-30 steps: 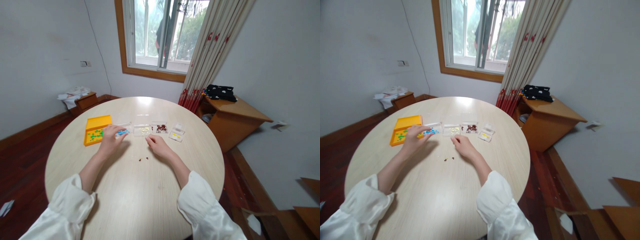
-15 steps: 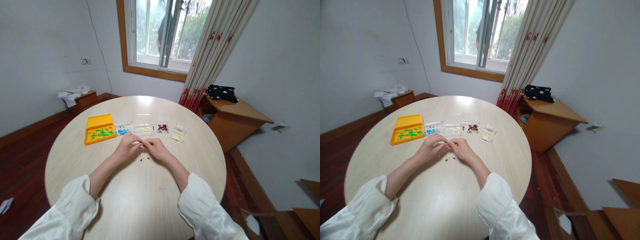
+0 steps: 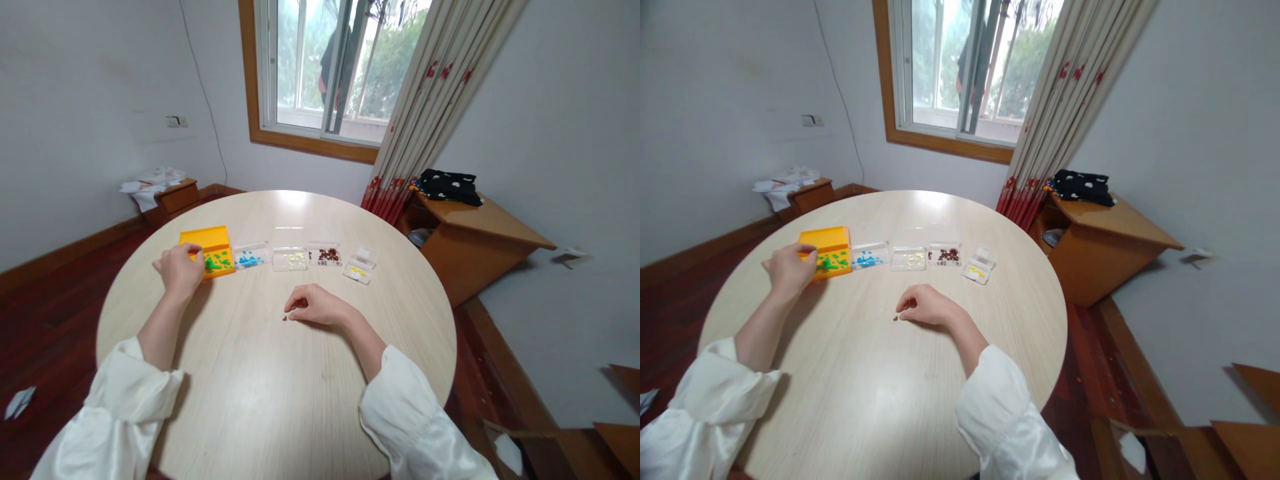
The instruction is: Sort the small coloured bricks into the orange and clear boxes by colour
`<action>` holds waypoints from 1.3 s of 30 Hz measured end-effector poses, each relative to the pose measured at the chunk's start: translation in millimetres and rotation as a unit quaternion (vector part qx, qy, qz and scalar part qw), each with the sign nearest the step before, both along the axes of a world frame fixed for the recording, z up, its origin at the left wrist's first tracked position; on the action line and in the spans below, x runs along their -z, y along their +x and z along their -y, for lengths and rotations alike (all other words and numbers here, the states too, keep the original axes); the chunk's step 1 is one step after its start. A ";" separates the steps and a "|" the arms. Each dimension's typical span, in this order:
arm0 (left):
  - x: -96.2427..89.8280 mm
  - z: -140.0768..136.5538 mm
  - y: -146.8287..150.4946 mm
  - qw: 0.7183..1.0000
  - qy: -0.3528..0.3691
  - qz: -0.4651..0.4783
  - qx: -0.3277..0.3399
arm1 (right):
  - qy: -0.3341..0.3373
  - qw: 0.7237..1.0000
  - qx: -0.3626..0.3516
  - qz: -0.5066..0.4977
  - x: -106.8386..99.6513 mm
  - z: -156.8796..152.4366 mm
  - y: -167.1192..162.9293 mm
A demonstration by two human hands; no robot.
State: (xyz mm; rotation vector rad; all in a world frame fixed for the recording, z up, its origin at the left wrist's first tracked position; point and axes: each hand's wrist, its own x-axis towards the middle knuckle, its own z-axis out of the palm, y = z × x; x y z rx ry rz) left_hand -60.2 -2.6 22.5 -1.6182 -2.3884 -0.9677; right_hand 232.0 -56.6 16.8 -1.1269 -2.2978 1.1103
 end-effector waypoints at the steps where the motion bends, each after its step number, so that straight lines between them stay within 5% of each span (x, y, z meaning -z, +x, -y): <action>1: 0.0 0.6 1.1 1.000 -0.006 -0.003 -0.002 | -0.003 1.000 -0.003 -0.003 0.2 0.1 -0.2; 15: 2.0 0.8 2.6 0.999 -0.034 -0.015 -0.006 | -0.016 0.999 0.047 0.003 -10.2 6.2 -5.3; 19: -2.1 2.4 7.3 1.000 0.016 0.010 0.018 | -0.016 0.997 0.068 -0.023 -10.3 5.1 -5.1; 26: -12.1 9.1 22.5 0.979 0.088 0.089 0.159 | 0.055 0.985 0.144 -0.082 -2.0 -6.8 -3.3; 34: -10.2 23.5 52.2 0.926 -0.028 0.113 0.360 | 0.034 0.968 0.189 -0.160 0.6 -12.7 -3.2; 39: -3.5 25.1 58.0 0.899 -0.080 0.116 0.415 | 0.162 0.932 0.268 -0.183 -4.9 -20.6 13.0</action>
